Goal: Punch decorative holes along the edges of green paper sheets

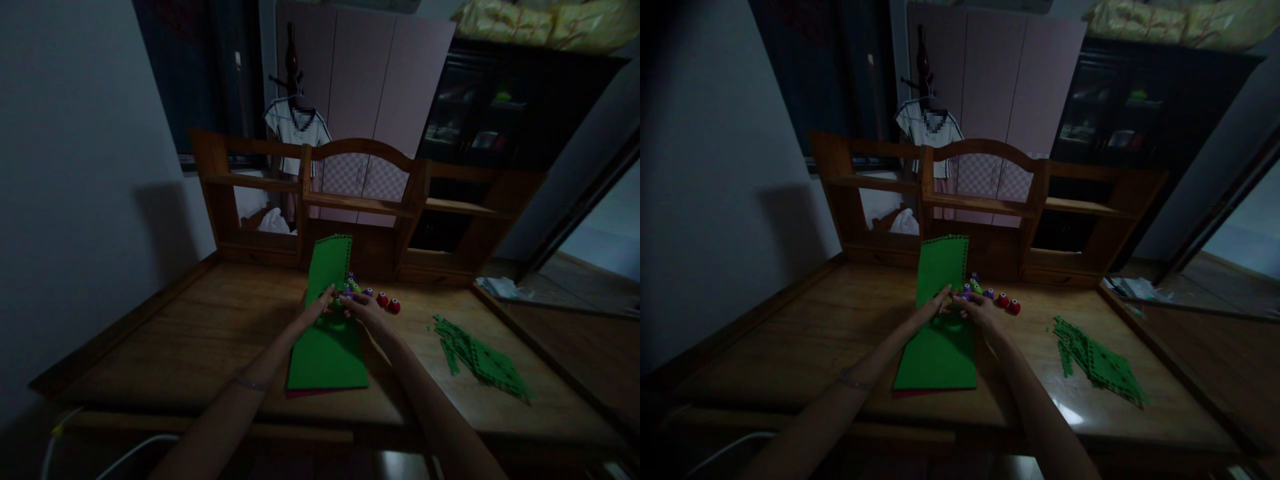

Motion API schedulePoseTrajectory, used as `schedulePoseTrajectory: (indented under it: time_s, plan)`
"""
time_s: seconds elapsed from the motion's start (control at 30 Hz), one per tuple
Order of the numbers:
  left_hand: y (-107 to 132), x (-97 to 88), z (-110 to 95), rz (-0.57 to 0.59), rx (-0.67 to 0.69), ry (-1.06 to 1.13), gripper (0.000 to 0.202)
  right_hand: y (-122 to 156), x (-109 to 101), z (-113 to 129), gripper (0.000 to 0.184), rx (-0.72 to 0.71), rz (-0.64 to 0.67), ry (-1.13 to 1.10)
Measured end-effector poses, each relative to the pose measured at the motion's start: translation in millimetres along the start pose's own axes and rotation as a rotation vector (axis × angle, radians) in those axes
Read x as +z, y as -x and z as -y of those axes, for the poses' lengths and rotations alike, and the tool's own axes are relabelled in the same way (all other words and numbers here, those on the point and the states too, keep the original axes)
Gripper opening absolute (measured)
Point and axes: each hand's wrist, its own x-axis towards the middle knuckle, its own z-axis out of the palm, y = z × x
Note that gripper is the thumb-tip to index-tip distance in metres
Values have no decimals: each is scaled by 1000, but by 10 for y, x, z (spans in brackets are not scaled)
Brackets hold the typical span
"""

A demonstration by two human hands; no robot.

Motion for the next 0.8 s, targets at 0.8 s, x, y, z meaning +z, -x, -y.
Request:
schedulePoseTrajectory:
  time_s: [0.8]
  plan:
    - [6, -123, 49, -276, 126, -544, 61, -34, -2, -38, 39, 12, -3, -32]
